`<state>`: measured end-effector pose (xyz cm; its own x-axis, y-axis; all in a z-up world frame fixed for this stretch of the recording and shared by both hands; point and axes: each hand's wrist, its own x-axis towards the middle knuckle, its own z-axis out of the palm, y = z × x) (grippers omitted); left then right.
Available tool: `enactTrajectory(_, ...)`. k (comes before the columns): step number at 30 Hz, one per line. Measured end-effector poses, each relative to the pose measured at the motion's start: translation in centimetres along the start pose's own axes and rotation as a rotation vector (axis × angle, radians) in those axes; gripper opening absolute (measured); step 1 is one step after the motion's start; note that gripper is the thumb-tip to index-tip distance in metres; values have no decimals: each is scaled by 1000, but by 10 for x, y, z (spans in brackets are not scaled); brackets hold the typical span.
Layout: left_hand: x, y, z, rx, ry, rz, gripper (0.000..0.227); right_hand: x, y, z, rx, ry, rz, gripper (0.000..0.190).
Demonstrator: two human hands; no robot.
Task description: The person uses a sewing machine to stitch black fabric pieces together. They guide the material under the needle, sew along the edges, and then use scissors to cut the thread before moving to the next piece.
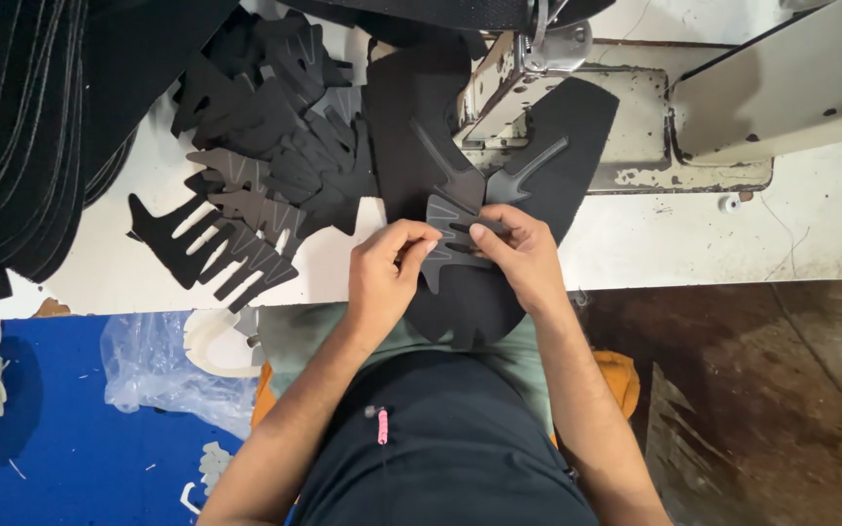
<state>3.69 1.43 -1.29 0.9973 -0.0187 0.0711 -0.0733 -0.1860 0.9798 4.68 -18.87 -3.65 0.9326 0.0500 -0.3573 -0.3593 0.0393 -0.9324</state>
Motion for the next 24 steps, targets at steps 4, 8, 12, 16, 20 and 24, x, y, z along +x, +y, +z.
enactTrajectory(4, 0, -4, 0, 19, 1, 32, 7, 1, 2, 1, 27, 22, 18, 22)
enactTrajectory(8, 0, -5, 0, 30, 10, 68, 7, 2, 3, 0, 48, 7, -6, 14)
enactTrajectory(12, 0, 0, -2, 32, 10, 82, 6, 0, -1, 6, 72, 25, 5, 8)
enactTrajectory(16, -9, 15, -12, 70, -9, 121, 11, -2, -2, 5, 55, 73, 15, 7)
enactTrajectory(20, -18, 9, -16, 38, 168, -9, 48, -11, 0, -8, 112, 53, -14, 6)
enactTrajectory(24, -6, 30, -29, -793, -121, -382, 44, -34, -25, 3, 253, -7, -16, 4)
